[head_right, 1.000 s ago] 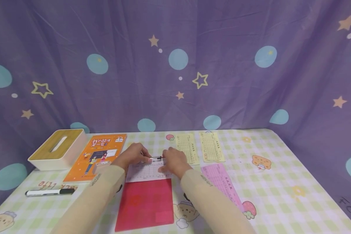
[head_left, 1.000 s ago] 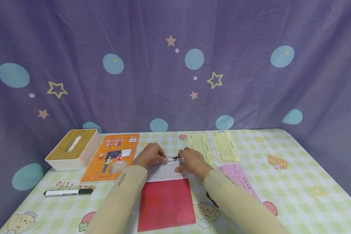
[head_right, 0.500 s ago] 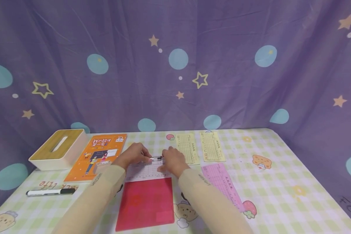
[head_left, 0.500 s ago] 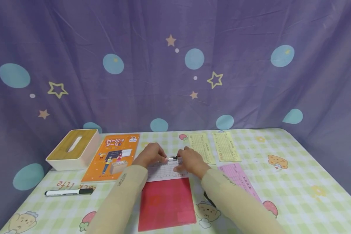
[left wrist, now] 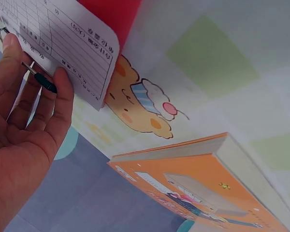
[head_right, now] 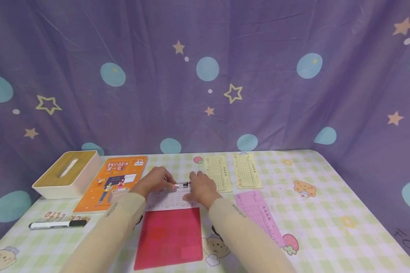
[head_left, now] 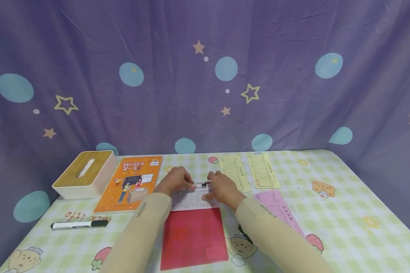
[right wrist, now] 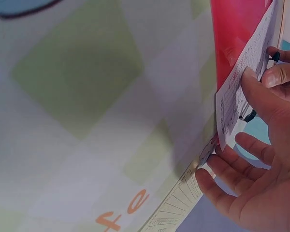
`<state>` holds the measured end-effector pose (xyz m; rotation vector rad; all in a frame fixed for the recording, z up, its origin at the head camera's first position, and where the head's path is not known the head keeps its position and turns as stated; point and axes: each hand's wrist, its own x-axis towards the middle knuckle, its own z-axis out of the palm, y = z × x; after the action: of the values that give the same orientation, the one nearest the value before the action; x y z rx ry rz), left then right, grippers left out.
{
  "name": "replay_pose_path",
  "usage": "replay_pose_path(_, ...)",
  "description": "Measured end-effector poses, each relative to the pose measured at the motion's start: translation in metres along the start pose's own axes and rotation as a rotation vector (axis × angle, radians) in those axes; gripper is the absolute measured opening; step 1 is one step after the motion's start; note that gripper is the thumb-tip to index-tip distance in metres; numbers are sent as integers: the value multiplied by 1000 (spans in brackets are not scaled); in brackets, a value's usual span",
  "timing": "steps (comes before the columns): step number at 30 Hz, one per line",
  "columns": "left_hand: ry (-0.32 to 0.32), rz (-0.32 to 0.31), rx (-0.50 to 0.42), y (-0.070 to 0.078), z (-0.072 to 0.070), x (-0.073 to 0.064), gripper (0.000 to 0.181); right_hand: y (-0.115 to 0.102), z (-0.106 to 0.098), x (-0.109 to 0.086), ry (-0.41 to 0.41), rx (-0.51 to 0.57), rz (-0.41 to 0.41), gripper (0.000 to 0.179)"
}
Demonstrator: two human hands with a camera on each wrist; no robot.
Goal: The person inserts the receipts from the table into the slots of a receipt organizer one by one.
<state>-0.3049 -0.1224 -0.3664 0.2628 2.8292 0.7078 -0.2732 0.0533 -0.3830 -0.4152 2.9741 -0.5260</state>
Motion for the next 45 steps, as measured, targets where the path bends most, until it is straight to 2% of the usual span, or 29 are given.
replay_pose_path(6,10,-8,-7,-1,3,0,16,0,0,-2,17,-19,-19,61)
replay_pose_path(13,25,-25,-26,-4,7,-1,17,2,2,-6,105,-106,-116,49)
replay_pose_path(23,61,21,-39,-5,9,-3,15,5,7,-10,170,-101,-213,34)
replay_pose_path(28,66,26,-34,-5,9,-3,15,5,10,-11,198,-122,-325,14)
replay_pose_path(32,52,4,-41,-4,6,-2,13,5,10,-13,207,-135,-397,13)
replay_pose_path(40,13,-1,-56,-1,-1,-3,13,6,9,-13,201,-170,-430,14)
replay_pose_path(45,13,-22,-63,1,0,-3,14,7,11,-11,171,-151,-381,16)
